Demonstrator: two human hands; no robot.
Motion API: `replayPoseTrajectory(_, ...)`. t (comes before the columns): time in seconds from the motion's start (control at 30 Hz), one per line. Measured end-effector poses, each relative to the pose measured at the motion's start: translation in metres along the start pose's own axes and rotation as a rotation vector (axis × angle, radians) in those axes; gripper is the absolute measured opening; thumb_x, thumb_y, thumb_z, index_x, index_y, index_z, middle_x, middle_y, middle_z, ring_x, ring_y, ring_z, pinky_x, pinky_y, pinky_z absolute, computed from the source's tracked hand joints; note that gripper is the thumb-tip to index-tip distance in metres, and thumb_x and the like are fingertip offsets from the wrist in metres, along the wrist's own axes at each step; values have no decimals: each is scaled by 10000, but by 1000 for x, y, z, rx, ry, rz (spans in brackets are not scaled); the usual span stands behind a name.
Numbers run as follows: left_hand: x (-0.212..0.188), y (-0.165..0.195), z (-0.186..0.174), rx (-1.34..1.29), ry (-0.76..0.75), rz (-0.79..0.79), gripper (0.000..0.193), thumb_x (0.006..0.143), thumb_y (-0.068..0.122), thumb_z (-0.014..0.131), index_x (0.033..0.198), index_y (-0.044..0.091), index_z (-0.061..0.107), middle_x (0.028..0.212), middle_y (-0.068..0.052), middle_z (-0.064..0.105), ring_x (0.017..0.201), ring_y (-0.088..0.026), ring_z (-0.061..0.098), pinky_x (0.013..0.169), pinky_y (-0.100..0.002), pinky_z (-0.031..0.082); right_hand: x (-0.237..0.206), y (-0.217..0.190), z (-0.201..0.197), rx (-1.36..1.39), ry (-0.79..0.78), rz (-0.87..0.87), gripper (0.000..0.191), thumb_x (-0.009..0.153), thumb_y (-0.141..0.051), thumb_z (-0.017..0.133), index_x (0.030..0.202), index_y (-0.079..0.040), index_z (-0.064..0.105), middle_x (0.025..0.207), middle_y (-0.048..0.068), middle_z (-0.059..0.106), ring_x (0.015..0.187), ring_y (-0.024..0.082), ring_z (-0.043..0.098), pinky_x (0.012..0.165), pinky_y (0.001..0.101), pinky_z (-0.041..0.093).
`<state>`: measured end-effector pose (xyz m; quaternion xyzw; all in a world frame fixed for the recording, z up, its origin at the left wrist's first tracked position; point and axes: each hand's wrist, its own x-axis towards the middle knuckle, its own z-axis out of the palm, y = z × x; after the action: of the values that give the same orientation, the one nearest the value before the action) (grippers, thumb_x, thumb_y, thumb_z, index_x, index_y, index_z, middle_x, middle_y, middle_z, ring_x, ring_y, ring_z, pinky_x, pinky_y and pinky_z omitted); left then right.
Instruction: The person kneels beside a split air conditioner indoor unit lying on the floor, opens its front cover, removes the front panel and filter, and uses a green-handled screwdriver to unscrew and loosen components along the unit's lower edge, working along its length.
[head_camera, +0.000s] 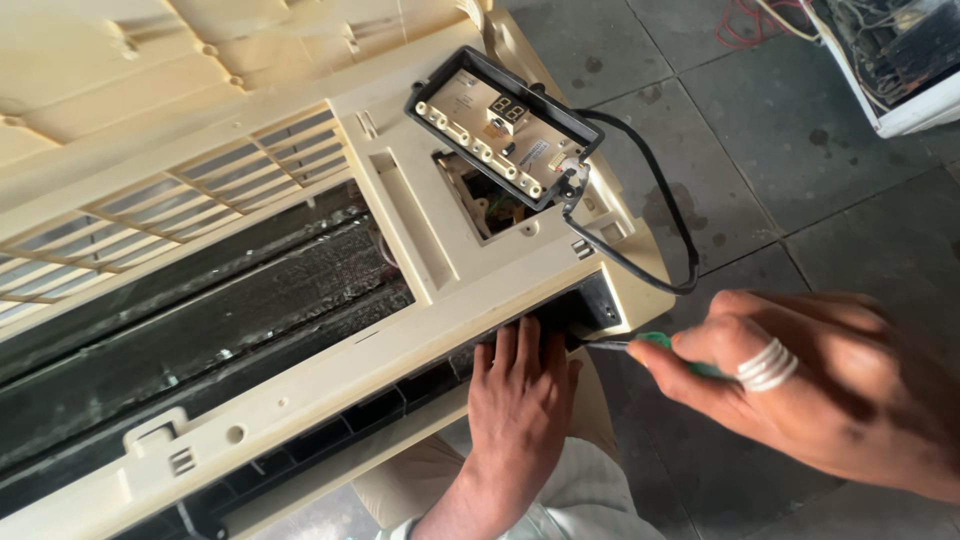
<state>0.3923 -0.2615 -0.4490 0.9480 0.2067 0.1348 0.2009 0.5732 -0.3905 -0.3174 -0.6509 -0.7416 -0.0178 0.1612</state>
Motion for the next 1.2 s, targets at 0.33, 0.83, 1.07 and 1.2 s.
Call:
replayPoseTrajectory(0.33,-2,-1,2,19,105,35,379,878,278,695,1137,5,657,1263,-229,602,1120,-381,563,885,-499,463,12,-5,10,-138,314,86,317,803,-158,886,813,-77,580,541,50,587,468,201,610,444,357,470)
replayPoseTrajectory(0.83,-2,-2,20,44,106,45,493,840,311,715,1212,-6,651,1369,-281,552,1220,-418,524,971,-574,430,51,-20,-36,151,-133,-209,308,852,-230,737,989,-35,542,901,75,649,754,290,672,643,378,538)
replayPoseTrajectory(1.07,7,12,25,192,60,-9,412,896,283,661,1175,-20,666,1362,-273,555,1215,-412,516,948,-534,436,49,-32,-29,-211,-427,10,339,970,-346,621,1178,-106,502,956,60,614,916,281,685,760,384,555)
replayPoseTrajectory(1.2,7,12,20,192,51,-15,415,878,273,666,1162,-28,675,1322,-246,561,1182,-384,518,923,-528,440,54,-35,-30,167,-220,-171,192,819,-69,657,974,-91,546,985,48,632,918,297,696,724,385,549)
